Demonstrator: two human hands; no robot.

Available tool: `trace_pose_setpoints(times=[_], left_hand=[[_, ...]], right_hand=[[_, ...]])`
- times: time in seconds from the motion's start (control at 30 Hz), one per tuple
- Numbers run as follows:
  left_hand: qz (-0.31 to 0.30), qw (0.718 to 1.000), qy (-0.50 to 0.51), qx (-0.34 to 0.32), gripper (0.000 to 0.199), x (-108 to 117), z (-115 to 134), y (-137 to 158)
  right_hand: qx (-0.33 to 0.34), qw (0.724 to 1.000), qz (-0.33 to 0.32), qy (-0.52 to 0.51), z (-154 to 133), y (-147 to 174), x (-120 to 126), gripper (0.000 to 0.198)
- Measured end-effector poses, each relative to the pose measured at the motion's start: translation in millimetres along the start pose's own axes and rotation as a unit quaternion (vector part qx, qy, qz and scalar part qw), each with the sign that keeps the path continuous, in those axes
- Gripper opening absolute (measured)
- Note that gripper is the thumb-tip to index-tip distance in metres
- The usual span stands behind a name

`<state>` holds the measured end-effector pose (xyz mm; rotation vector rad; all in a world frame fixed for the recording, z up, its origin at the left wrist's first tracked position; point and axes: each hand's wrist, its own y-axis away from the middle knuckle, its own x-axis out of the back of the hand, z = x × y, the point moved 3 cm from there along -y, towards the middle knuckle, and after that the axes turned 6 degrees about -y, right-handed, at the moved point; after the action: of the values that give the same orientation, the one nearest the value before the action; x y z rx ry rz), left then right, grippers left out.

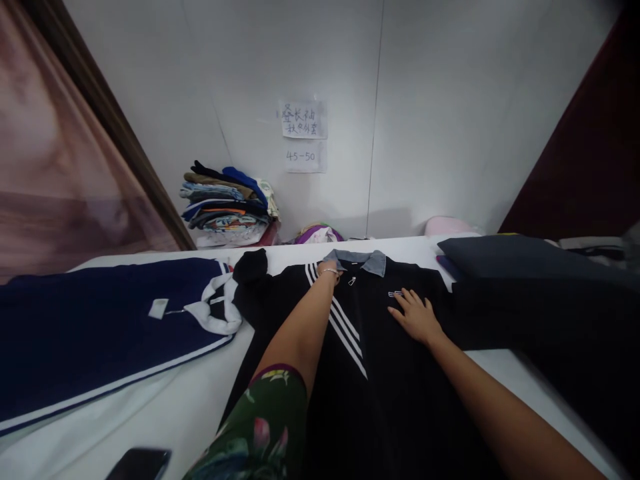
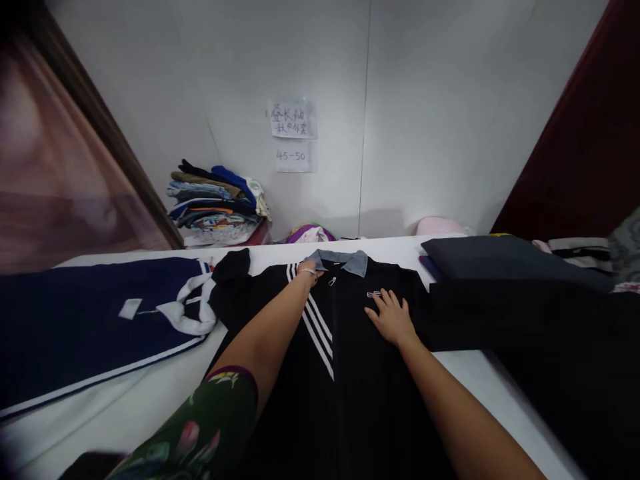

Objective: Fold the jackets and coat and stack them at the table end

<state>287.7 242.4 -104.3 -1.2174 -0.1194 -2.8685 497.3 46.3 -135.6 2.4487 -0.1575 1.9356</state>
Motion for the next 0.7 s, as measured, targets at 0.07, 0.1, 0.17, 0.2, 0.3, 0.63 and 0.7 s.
trace_pose_setpoints(times=[0.07, 0.1, 0.17, 0.2, 0.3, 0.63, 0.7], left_hand=[[-0.005, 0.998, 0.059, 0.019, 0.034, 2, -6, 5], [-0.010, 0.996, 0.085, 0.026, 0.034, 2, -8, 8], [-0.028, 0.993, 0.110, 0.035, 0.030, 3, -12, 16], [-0.038, 0.992, 0.113, 0.040, 0.028, 5, -14, 19], [-0.051, 0.994, 0.086, 0.053, 0.025, 18, -21, 25], [-0.061, 0.977, -0.141, -0.146, 0.044, 31, -27, 47], [-0.074, 0.968, -0.173, -0.169, 0.048, 28, -27, 54]], right_hand=[[-0.001, 1.000, 0.002, 0.002, -1, 1, 1, 0.059], [-0.002, 1.000, 0.003, 0.002, -1, 1, 1, 0.058], [-0.003, 1.000, 0.003, 0.002, -2, 1, 2, 0.058], [-0.004, 1.000, 0.003, 0.001, -2, 1, 2, 0.058], [-0.006, 1.000, 0.001, -0.001, 0, 0, 1, 0.058], [-0.005, 1.000, -0.012, -0.001, 4, -4, -2, 0.060], [-0.012, 1.000, -0.023, -0.004, 2, -4, -1, 0.061]])
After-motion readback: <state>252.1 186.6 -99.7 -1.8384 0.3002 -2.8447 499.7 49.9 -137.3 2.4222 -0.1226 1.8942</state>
